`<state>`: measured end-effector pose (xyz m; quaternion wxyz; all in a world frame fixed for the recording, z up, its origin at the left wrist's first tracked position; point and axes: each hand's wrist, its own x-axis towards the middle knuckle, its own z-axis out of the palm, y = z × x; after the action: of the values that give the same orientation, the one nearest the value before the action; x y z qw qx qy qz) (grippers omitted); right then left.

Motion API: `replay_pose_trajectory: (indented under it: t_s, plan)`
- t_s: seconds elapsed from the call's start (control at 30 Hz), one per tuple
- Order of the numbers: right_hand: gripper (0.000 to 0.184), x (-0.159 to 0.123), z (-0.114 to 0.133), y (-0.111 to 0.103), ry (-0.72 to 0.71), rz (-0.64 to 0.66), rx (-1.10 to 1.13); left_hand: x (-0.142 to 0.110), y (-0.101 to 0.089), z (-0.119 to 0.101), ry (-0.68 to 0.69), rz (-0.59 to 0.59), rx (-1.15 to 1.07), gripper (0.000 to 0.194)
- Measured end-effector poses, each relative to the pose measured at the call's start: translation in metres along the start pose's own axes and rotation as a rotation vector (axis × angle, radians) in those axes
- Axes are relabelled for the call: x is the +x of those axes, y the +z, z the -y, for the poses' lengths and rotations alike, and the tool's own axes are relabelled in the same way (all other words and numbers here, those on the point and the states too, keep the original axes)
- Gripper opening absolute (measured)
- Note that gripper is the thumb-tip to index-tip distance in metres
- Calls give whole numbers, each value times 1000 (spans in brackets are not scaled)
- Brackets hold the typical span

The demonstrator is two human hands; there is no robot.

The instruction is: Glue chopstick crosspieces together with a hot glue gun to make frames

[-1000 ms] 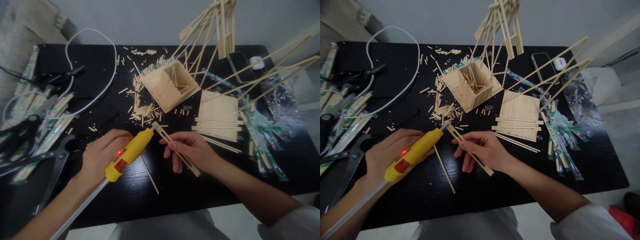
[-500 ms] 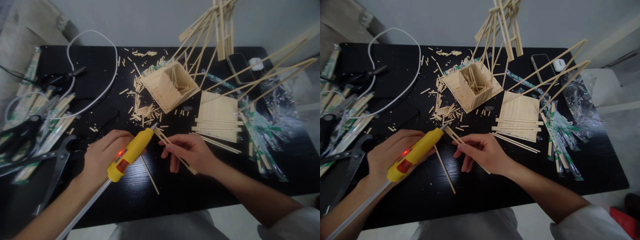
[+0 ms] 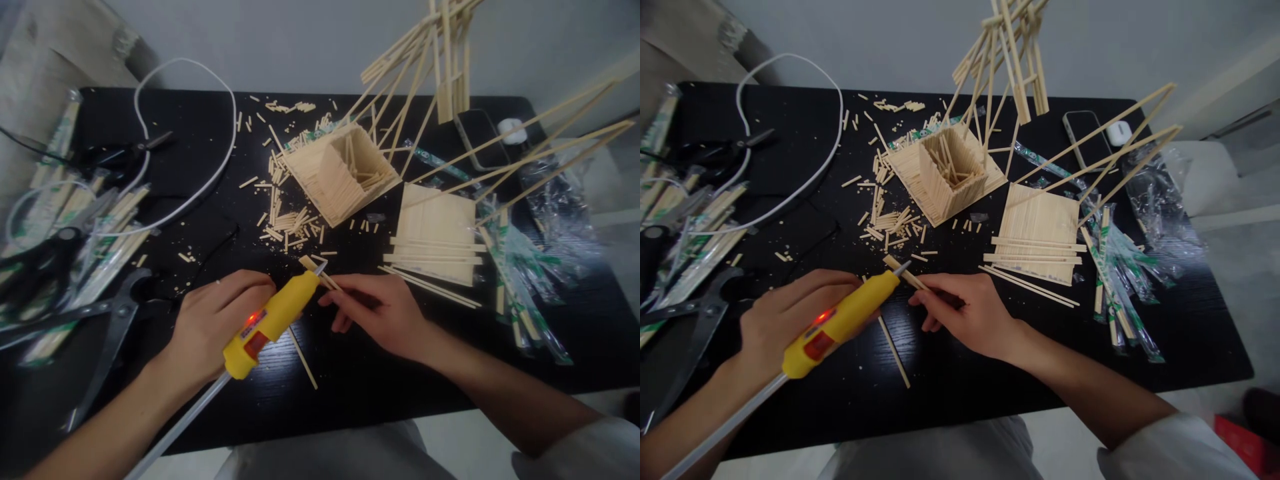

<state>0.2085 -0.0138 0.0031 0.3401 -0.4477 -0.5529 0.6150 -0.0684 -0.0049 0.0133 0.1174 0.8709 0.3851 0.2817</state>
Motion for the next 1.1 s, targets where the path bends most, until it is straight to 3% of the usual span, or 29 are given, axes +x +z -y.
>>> replay_pose_trajectory:
  t_s: [0.1, 0.27, 0.4, 0.53, 0.73, 1.1]
  plan:
    - [28, -2, -1, -1, -102, -39, -196, 0, -1, -3, -70, -54, 33, 11]
    - [27, -3, -1, -2, -217, -80, -322, -1, -4, -3, 2, 48, 19, 11]
    - [25, -1, 1, -1, -107, -47, -181, -1, -3, -1, -38, -45, 39, 13]
    - [27, 1, 4, 0, 51, 11, 75, 0, -1, -2, -6, 5, 3, 11]
    - [28, 6, 11, -4, 222, 97, 369, 0, -3, 0, -80, -100, 57, 17]
    - [24, 8, 13, -6, 261, 146, 495, 1, -5, 2, -153, -91, -50, 19]
